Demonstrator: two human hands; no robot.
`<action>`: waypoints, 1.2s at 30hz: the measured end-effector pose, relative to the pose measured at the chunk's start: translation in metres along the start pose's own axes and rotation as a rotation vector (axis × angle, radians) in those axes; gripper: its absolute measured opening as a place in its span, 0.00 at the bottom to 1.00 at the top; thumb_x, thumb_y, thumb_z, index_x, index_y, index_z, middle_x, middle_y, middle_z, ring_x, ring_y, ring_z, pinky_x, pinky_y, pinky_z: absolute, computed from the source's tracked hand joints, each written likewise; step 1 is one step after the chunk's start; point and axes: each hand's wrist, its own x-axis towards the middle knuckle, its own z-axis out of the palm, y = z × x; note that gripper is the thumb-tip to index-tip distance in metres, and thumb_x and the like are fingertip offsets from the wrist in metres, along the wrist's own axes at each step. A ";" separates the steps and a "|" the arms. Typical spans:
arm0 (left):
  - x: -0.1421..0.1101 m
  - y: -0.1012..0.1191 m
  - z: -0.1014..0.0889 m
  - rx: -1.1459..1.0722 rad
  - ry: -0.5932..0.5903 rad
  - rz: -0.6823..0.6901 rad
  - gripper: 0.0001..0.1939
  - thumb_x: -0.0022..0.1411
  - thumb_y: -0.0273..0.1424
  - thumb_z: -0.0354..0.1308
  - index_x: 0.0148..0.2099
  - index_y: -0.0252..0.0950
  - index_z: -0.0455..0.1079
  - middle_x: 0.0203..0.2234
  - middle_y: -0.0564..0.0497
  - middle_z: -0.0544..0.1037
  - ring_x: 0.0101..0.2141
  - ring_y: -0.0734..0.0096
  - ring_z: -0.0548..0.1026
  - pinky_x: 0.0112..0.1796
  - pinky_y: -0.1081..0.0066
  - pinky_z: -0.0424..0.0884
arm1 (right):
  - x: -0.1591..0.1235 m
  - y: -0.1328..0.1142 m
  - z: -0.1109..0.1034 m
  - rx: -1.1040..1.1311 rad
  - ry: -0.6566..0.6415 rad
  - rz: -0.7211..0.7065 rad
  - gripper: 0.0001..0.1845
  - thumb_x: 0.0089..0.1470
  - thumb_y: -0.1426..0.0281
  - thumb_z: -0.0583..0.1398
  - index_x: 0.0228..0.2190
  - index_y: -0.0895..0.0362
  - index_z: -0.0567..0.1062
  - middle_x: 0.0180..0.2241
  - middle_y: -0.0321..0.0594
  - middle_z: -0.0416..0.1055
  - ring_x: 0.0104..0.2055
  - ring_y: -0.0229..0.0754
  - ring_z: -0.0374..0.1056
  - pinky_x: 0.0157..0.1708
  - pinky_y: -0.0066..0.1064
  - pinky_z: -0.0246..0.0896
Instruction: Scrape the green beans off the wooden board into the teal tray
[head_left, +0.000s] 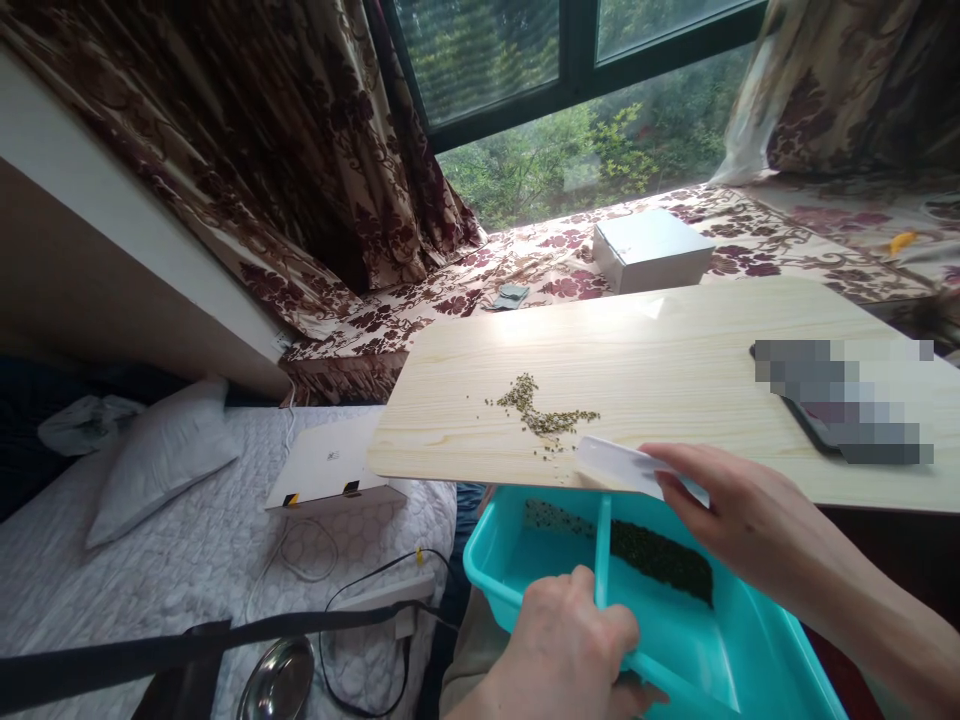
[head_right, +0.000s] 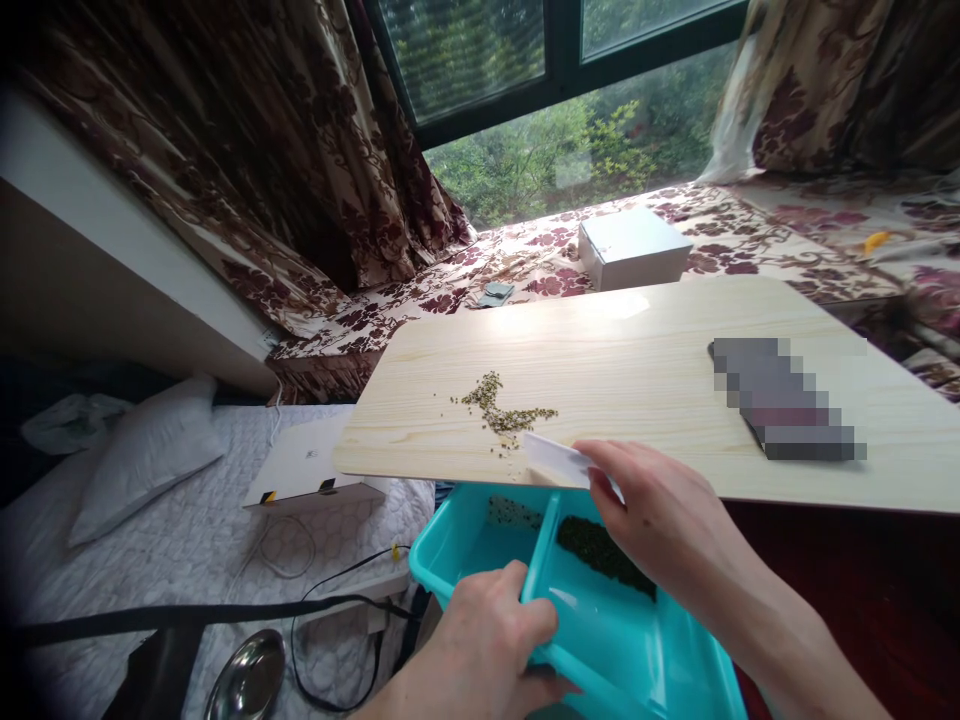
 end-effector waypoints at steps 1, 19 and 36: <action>0.000 0.001 -0.001 0.002 0.000 0.001 0.21 0.61 0.49 0.71 0.45 0.38 0.77 0.41 0.45 0.77 0.42 0.51 0.78 0.41 0.60 0.77 | 0.000 0.000 0.002 0.003 -0.006 0.003 0.17 0.57 0.72 0.53 0.40 0.54 0.80 0.33 0.44 0.83 0.30 0.49 0.78 0.25 0.34 0.68; -0.015 -0.011 0.008 -0.020 0.046 -0.141 0.20 0.60 0.49 0.71 0.43 0.38 0.78 0.40 0.46 0.76 0.41 0.53 0.78 0.39 0.64 0.74 | 0.009 0.014 -0.002 -0.021 -0.013 0.056 0.18 0.56 0.69 0.53 0.41 0.55 0.82 0.34 0.46 0.84 0.33 0.52 0.80 0.27 0.37 0.71; -0.037 -0.052 0.033 -0.122 0.250 -0.360 0.14 0.54 0.35 0.75 0.32 0.40 0.72 0.32 0.54 0.73 0.35 0.63 0.76 0.32 0.70 0.62 | 0.027 0.010 0.006 -0.050 -0.113 0.041 0.19 0.56 0.71 0.54 0.42 0.55 0.82 0.33 0.45 0.84 0.31 0.50 0.80 0.26 0.34 0.69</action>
